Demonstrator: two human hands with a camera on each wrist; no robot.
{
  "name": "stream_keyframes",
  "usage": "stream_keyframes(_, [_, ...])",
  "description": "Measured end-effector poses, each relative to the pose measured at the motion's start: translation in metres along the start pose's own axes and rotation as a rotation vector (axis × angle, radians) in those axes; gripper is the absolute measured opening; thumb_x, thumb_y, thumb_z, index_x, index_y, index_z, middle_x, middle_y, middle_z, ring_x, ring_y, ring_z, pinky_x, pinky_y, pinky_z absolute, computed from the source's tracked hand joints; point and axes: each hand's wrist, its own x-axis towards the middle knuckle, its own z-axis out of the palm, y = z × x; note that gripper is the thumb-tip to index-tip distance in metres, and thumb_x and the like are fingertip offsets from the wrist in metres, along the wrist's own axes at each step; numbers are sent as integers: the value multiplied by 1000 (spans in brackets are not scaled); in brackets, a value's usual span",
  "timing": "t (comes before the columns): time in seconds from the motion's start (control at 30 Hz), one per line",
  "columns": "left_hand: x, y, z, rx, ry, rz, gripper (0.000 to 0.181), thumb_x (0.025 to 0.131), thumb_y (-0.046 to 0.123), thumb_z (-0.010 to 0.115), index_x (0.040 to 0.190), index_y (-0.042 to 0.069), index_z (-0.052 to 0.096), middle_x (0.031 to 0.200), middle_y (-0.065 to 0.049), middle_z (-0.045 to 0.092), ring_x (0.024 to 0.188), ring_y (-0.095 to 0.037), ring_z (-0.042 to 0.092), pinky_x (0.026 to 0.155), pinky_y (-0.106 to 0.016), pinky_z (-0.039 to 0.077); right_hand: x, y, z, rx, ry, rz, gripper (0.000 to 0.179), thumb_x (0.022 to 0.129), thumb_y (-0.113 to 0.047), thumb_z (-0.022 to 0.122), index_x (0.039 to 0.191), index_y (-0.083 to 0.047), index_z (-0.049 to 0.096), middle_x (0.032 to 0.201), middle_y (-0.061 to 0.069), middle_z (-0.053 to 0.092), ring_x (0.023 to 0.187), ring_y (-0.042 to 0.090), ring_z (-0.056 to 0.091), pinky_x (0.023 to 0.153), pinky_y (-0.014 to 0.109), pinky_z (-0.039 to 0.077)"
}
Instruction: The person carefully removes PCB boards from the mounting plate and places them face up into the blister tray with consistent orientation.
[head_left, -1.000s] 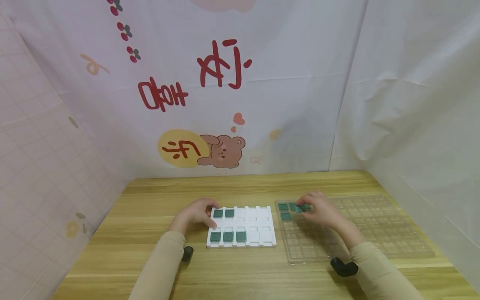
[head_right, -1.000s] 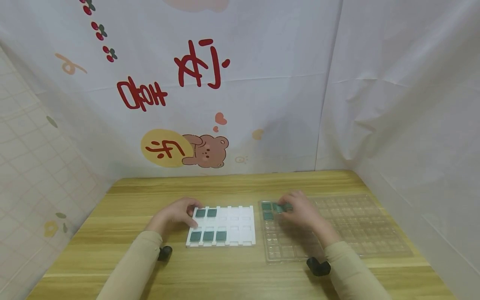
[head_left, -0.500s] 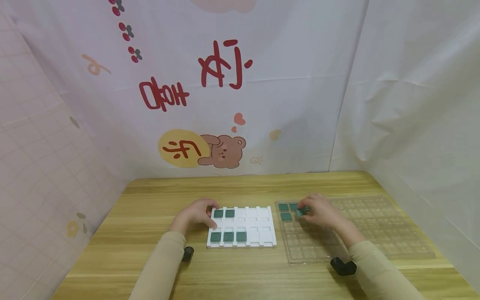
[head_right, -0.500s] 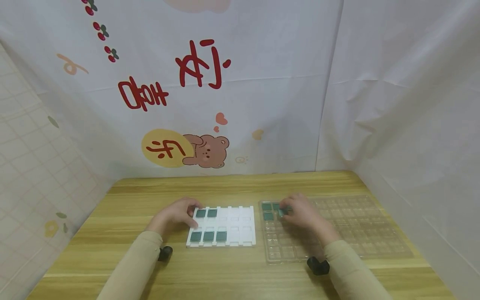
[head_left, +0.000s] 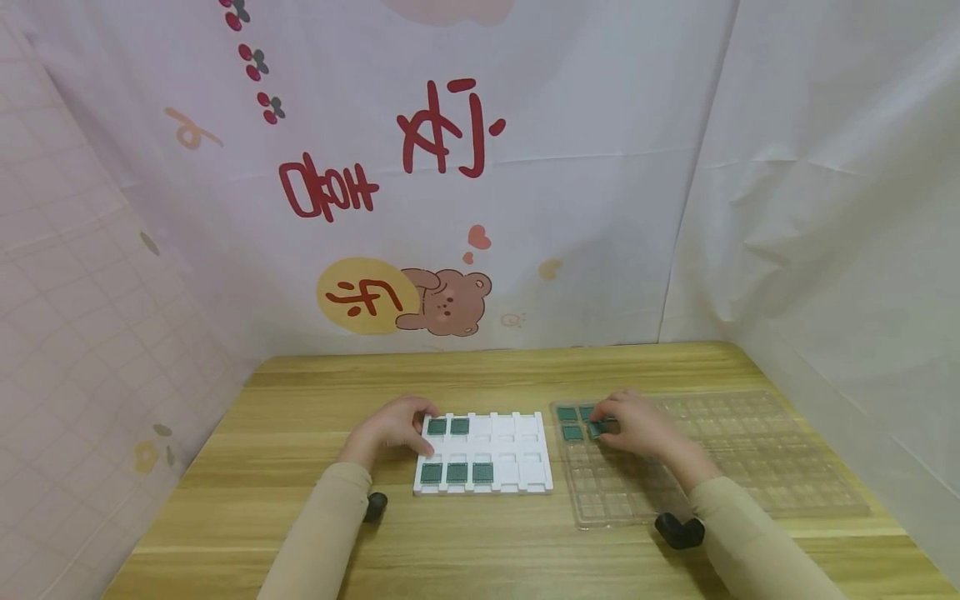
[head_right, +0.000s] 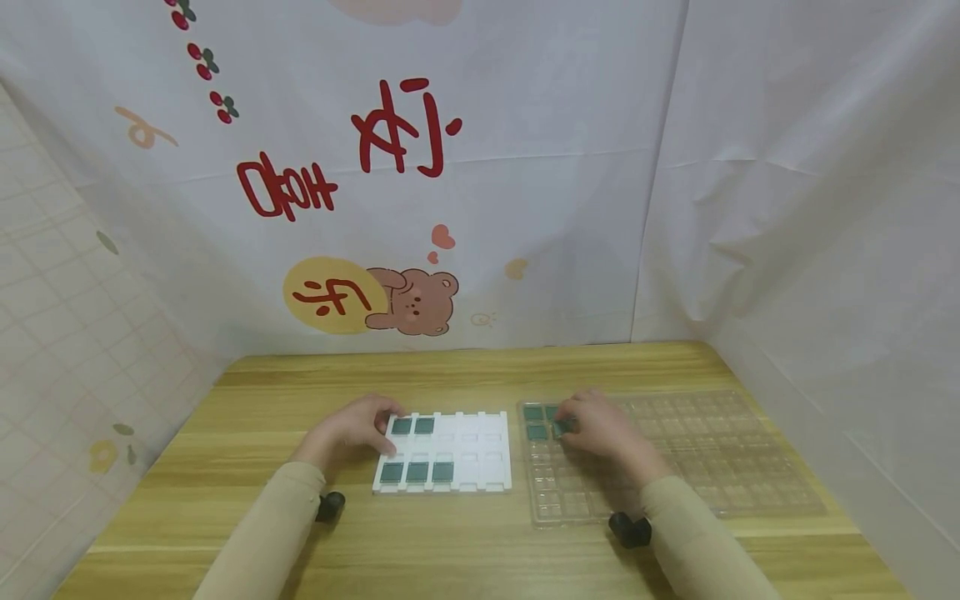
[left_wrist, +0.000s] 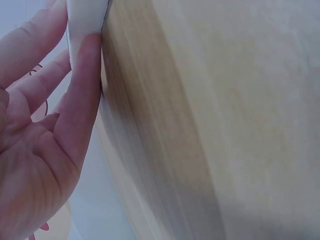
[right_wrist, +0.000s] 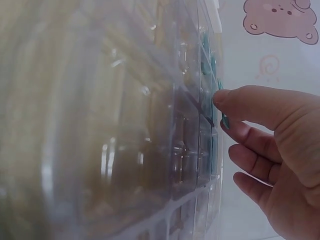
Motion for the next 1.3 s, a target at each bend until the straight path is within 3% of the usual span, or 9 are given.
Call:
stream_keyframes(0.8, [2, -1, 0, 23, 3, 15, 55, 65, 6, 92, 115, 6, 67, 89, -5, 54, 83, -18, 49, 74, -33, 41, 2, 0, 1, 58, 13, -13, 23, 77, -11, 80, 99, -10, 71, 97, 1, 66, 93, 25, 57, 84, 46, 46])
stream_keyframes(1.3, [1, 0, -1, 20, 1, 35, 55, 65, 6, 93, 113, 5, 67, 88, -6, 53, 81, -19, 48, 72, -33, 41, 0, -4, -7, 192, 73, -11, 28, 84, -7, 75, 110, -1, 69, 97, 3, 69, 92, 24, 66, 80, 44, 52])
